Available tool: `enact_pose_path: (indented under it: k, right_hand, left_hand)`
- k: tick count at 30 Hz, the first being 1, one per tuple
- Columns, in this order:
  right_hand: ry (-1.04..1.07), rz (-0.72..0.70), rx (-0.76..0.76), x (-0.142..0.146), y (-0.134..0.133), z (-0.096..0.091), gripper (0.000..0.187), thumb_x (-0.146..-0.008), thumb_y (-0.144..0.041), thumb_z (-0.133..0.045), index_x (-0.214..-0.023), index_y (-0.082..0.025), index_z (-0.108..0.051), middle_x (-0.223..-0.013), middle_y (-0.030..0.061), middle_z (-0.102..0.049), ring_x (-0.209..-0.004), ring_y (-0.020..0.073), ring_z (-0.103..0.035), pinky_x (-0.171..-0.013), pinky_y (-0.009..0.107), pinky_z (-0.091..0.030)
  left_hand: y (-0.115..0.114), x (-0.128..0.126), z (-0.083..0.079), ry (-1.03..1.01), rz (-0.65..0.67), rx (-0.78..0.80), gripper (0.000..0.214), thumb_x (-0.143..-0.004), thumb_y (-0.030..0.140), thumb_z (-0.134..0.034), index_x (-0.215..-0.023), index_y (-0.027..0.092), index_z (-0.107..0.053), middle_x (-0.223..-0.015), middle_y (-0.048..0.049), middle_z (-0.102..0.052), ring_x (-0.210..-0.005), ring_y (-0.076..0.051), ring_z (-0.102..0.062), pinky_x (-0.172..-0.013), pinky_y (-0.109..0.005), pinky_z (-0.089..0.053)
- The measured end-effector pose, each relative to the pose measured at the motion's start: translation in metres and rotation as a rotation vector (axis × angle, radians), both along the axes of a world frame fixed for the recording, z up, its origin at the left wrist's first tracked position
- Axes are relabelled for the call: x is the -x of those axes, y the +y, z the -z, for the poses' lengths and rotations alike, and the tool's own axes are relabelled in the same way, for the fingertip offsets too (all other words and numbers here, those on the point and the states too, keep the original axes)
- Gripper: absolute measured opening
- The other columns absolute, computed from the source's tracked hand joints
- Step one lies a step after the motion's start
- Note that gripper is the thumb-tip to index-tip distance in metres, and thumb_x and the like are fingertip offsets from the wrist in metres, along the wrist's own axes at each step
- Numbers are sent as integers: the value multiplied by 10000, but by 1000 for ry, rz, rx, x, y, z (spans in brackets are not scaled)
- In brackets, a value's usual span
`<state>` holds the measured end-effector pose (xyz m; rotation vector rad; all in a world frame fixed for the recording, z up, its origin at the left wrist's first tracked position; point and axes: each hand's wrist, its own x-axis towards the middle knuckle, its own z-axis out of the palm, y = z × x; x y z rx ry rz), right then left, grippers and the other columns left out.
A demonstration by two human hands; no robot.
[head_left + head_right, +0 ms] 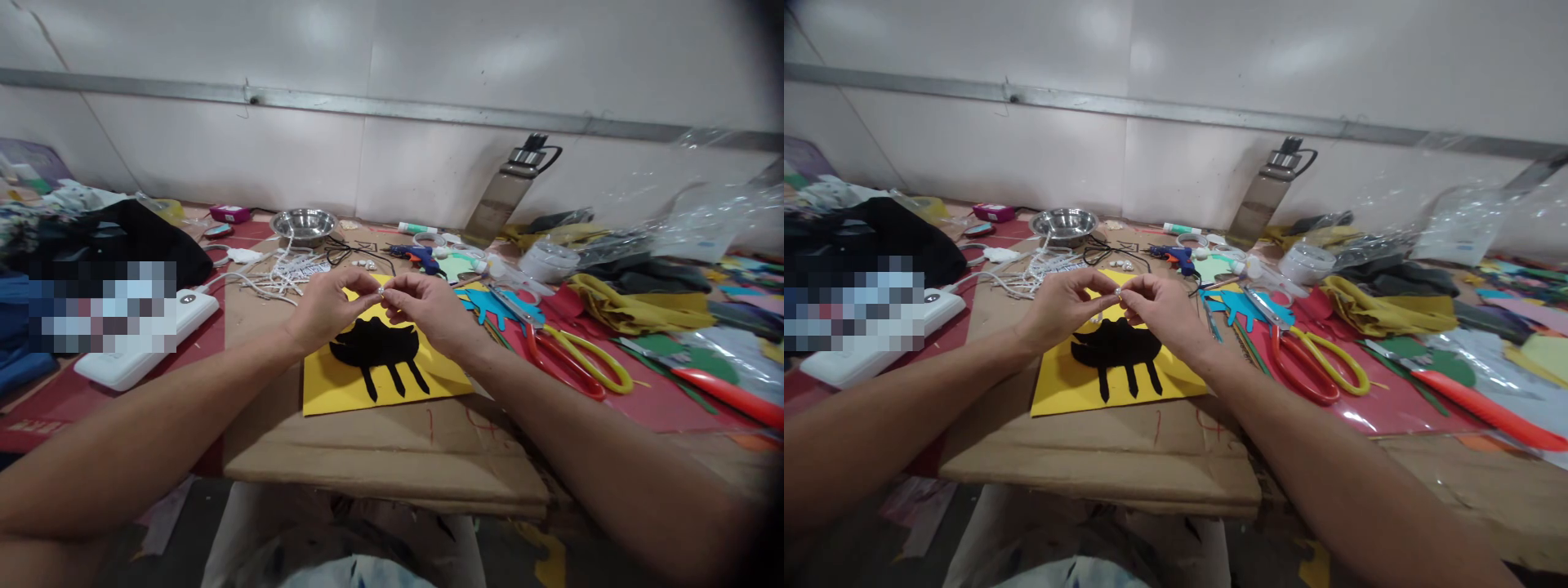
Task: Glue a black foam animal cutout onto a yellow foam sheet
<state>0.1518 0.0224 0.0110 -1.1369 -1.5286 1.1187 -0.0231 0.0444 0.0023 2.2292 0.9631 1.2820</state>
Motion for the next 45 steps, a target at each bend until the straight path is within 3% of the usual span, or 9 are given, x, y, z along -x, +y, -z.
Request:
enact_pose_path:
  k: [12, 21, 29, 36, 45]
  right_hand:
    - [-94, 15, -47, -1, 0, 3, 170, -781, -327, -633, -797, -159, -622, -681, 6, -597, -605, 111, -544, -610, 279, -490]
    - [-171, 34, -115, 0, -2, 2, 147, -789, -312, -589, -773, -169, -612, -639, 4, -586, -598, 125, -534, -598, 287, -459]
    - [-157, 25, -124, 0, -3, 1, 137, -813, -307, -575, -798, -174, -604, -686, 1, -598, -610, 114, -533, -594, 272, -439]
    - [-139, 18, -111, 0, -2, 2, 188, -815, -339, -606, -853, -157, -631, -763, 31, -644, -628, 122, -560, -615, 288, -468]
    - [-211, 25, -160, -2, -3, 2, 140, -819, -310, -610, -819, -175, -646, -691, 12, -628, -627, 128, -571, -609, 288, -464]
  left_hand:
    - [-4, -2, -4, 12, 6, 38, 75, -799, 239, -707, -775, 171, -723, -741, -8, -736, -653, -106, -641, -599, -215, -483]
    - [-7, -2, -6, -90, 100, 280, 99, -782, 242, -705, -782, 144, -712, -679, -16, -704, -543, -97, -611, -524, -217, -490]
    - [-3, -3, -6, -217, 244, 472, 153, -771, 285, -719, -811, 139, -695, -739, -38, -739, -660, -131, -685, -616, -250, -572]
    - [-3, -2, -5, -215, 197, 459, 175, -743, 282, -747, -770, 128, -669, -697, -36, -722, -566, -104, -641, -549, -227, -535]
    - [-2, -2, -1, -163, 162, 351, 146, -756, 283, -736, -755, 146, -683, -679, -32, -717, -553, -107, -638, -520, -217, -518]
